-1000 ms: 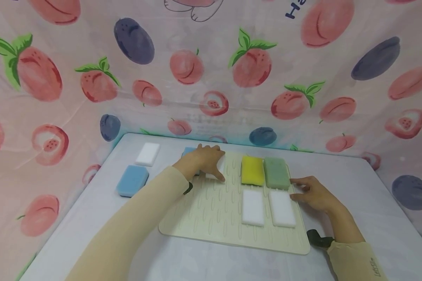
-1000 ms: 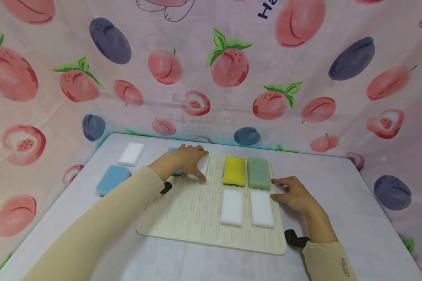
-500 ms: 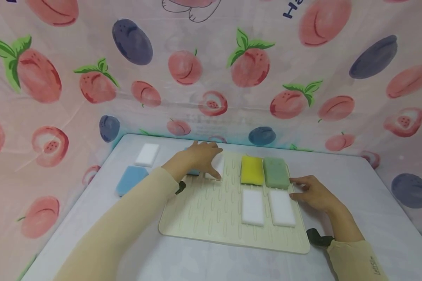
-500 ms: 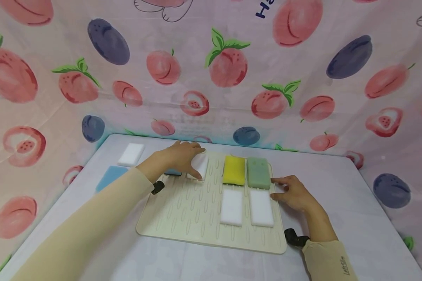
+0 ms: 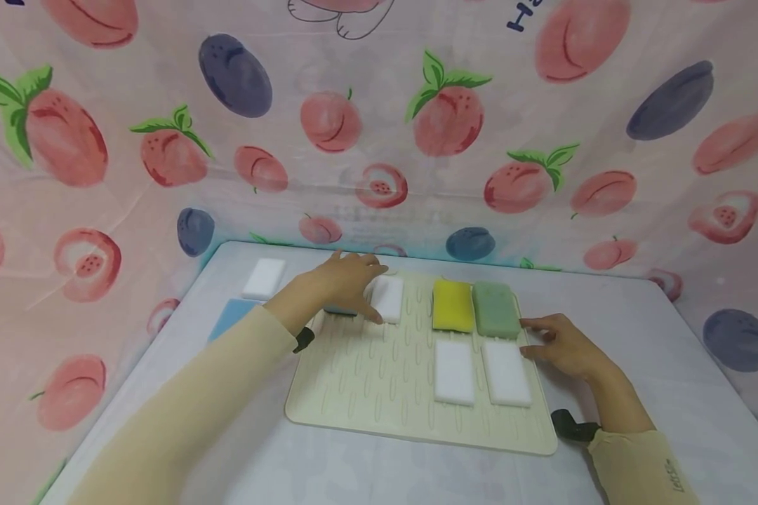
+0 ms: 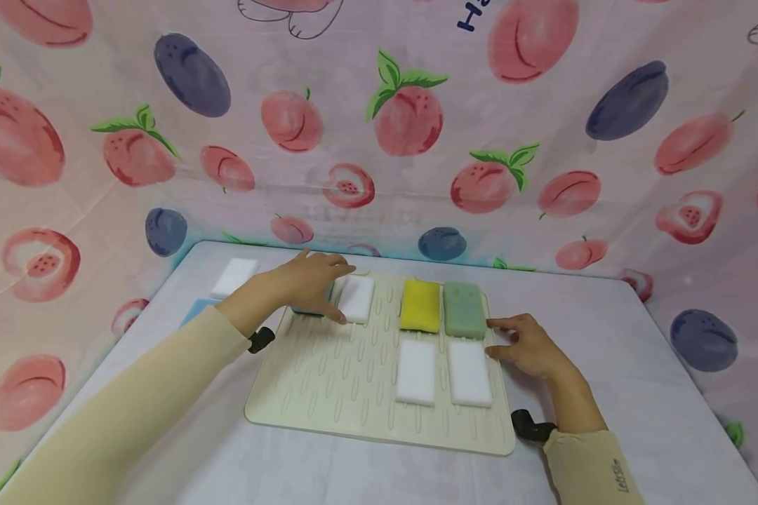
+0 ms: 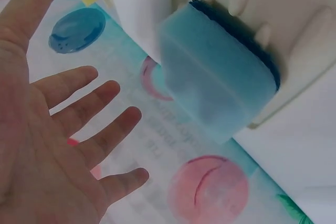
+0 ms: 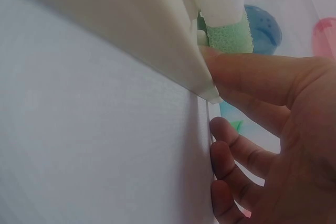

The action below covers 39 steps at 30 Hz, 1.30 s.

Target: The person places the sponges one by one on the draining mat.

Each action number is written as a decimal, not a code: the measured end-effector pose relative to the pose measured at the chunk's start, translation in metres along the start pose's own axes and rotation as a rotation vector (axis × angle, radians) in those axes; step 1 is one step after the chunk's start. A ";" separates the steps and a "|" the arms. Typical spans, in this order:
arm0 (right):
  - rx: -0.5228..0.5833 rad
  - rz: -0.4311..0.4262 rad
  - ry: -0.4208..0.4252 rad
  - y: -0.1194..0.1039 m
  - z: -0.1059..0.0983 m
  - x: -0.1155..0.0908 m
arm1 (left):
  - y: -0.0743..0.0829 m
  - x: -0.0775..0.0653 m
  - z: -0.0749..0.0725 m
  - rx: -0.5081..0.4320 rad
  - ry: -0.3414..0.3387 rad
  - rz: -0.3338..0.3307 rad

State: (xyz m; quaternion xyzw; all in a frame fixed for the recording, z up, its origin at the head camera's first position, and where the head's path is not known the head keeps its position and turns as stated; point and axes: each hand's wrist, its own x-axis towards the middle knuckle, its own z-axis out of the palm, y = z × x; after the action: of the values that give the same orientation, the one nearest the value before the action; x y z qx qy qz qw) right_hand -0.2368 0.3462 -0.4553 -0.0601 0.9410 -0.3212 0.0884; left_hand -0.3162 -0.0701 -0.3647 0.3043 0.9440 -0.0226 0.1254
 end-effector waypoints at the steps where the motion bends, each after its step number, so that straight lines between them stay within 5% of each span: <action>1: 0.002 -0.001 0.000 0.000 0.000 0.000 | -0.001 -0.002 0.000 -0.001 0.001 -0.001; 22: -0.001 -0.021 0.004 -0.002 0.000 0.000 | -0.035 -0.058 0.013 -0.052 0.084 -0.026; 39: -0.017 0.007 -0.005 0.000 0.000 0.000 | -0.060 -0.097 0.031 -0.068 0.077 -0.080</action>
State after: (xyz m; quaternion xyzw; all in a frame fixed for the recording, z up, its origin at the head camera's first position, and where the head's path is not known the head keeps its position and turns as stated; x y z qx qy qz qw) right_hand -0.2373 0.3465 -0.4551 -0.0582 0.9436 -0.3128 0.0916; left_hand -0.2682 -0.1775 -0.3725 0.2627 0.9597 0.0162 0.0980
